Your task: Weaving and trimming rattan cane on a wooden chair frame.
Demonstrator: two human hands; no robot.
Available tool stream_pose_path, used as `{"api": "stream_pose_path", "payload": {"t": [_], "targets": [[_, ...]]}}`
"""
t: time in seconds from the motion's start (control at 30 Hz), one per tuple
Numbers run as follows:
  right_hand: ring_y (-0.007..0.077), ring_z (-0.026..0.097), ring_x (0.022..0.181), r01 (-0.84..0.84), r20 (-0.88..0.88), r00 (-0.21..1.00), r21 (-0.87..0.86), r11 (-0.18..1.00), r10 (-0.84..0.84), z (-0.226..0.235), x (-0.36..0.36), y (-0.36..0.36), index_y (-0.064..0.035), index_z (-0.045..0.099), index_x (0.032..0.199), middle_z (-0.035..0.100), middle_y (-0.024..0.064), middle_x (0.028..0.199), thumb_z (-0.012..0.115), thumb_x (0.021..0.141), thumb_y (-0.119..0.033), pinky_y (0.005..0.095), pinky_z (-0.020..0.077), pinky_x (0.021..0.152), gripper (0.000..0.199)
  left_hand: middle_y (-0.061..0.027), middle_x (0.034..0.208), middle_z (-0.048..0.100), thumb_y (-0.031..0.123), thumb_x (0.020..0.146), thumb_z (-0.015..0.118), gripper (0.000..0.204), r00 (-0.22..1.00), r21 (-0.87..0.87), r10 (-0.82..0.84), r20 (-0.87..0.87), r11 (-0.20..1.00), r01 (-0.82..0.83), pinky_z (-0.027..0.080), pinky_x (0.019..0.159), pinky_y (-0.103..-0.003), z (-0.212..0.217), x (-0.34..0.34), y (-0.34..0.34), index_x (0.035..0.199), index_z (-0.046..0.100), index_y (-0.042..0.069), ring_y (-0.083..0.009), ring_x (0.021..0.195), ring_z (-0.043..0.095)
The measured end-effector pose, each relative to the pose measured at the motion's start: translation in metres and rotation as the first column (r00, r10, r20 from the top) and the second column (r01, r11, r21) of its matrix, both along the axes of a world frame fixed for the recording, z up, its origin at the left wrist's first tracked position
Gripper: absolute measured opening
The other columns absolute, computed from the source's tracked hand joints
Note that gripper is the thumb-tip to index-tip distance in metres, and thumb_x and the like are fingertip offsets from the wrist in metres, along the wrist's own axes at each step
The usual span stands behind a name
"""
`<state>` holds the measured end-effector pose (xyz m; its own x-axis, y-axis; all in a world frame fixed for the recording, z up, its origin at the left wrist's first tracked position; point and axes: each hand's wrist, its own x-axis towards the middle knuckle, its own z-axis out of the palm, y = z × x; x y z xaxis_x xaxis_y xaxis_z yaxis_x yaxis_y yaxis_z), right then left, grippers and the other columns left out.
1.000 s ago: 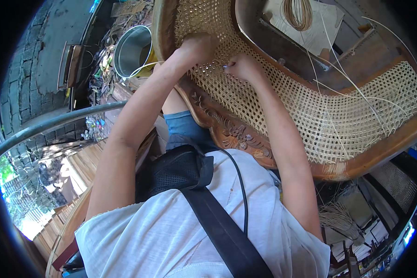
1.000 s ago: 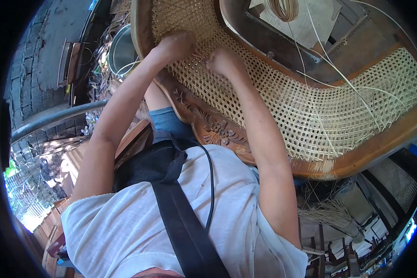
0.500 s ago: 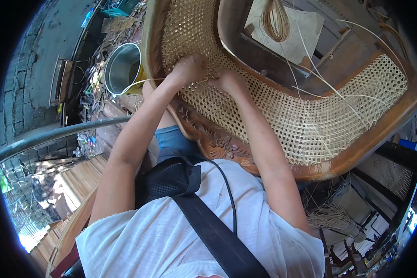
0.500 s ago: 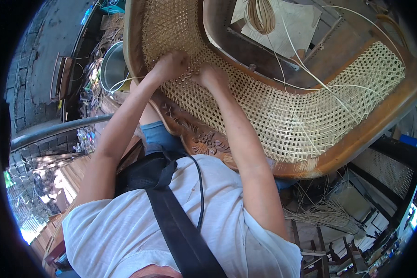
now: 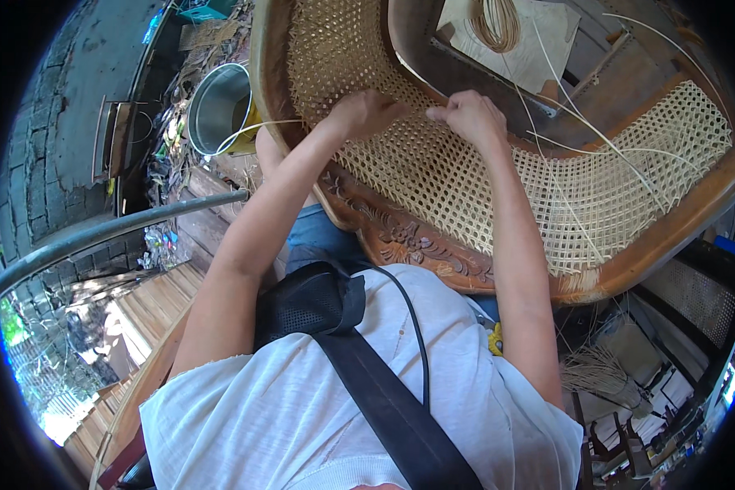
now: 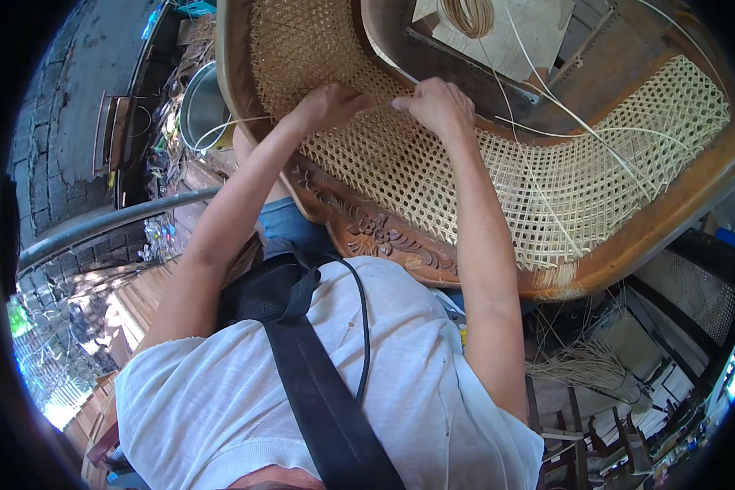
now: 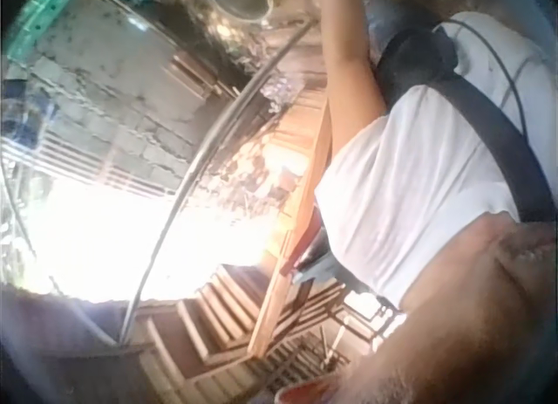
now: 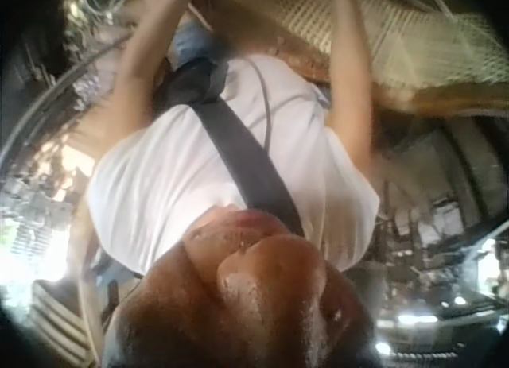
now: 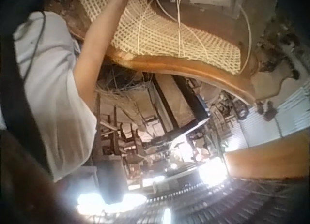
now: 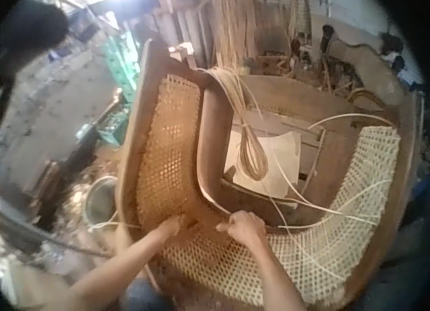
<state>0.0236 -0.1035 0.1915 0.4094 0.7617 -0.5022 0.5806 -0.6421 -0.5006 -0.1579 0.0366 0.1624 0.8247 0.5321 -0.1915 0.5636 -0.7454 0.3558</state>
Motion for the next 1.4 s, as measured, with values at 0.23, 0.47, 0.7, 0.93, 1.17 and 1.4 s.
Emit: {"api": "stream_pose_path", "payload": {"t": [0.23,0.47,0.7,0.93,1.17,1.4], "targets": [[0.0293,0.068,0.096,0.049,-0.007,0.999,0.105,0.993,-0.048,-0.043,-0.032,0.019,-0.0137,0.075,0.093,0.072,0.0147,0.099,0.073,0.079,-0.045,0.0418,0.0520,0.085,0.034,-0.0203,0.079,0.070,0.035,0.079,0.071,0.033,0.988,-0.329,0.151,0.014,0.934,-0.138,0.056,0.074,-0.041,0.003,-0.002,0.013,0.089,0.075,0.004,-0.0320,0.077,0.070],[0.0327,0.064,0.110,-0.141,-0.088,0.986,-0.012,0.990,0.140,-0.037,-0.060,0.034,-0.0037,0.069,0.109,0.066,0.0180,0.117,0.062,0.085,-0.019,0.0431,0.0503,0.094,0.029,-0.0200,0.081,0.068,0.023,0.076,0.070,0.024,1.000,0.008,0.000,0.022,1.000,-0.001,0.054,0.072,-0.042,-0.015,-0.013,0.025,0.085,0.069,0.000,-0.0342,0.077,0.069],[0.0346,0.064,0.109,-0.162,0.058,0.986,0.077,0.984,0.158,-0.034,-0.085,0.037,0.0024,0.066,0.108,0.067,0.0200,0.114,0.062,0.086,-0.010,0.0435,0.0516,0.092,0.025,-0.0218,0.081,0.068,0.024,0.076,0.071,0.026,0.998,-0.030,0.024,0.065,0.999,-0.022,0.054,0.073,-0.042,-0.008,-0.019,0.018,0.085,0.068,-0.001,-0.0348,0.078,0.069],[0.0364,0.064,0.106,-0.111,0.006,0.994,0.056,0.992,0.111,-0.037,-0.081,0.045,-0.0014,0.066,0.110,0.067,0.0193,0.113,0.067,0.085,-0.017,0.0446,0.0524,0.090,0.030,-0.0217,0.084,0.068,0.024,0.079,0.068,0.024,1.000,-0.031,0.021,-0.016,0.999,-0.021,0.053,0.076,-0.044,-0.013,-0.020,0.029,0.087,0.070,0.002,-0.0364,0.082,0.068],[0.0309,0.064,0.108,-0.132,-0.268,0.959,-0.116,0.984,0.097,-0.028,-0.043,0.048,-0.0031,0.065,0.115,0.065,0.0204,0.118,0.061,0.090,-0.029,0.0437,0.0501,0.088,0.036,-0.0202,0.089,0.070,0.036,0.081,0.068,0.033,0.984,0.007,0.038,-0.176,0.999,-0.037,0.054,0.078,-0.046,0.016,0.013,0.003,0.092,0.072,0.005,-0.0365,0.088,0.068],[0.0376,0.067,0.092,-0.133,0.183,0.979,0.206,0.969,0.095,-0.071,-0.045,0.013,-0.0004,0.073,0.086,0.070,0.0226,0.093,0.065,0.086,-0.028,0.0459,0.0519,0.083,0.029,-0.0189,0.079,0.069,0.021,0.077,0.062,0.018,0.971,0.171,0.102,-0.217,0.983,-0.065,0.056,0.073,-0.047,-0.036,-0.031,0.000,0.081,0.069,0.005,-0.0369,0.078,0.069]]}}
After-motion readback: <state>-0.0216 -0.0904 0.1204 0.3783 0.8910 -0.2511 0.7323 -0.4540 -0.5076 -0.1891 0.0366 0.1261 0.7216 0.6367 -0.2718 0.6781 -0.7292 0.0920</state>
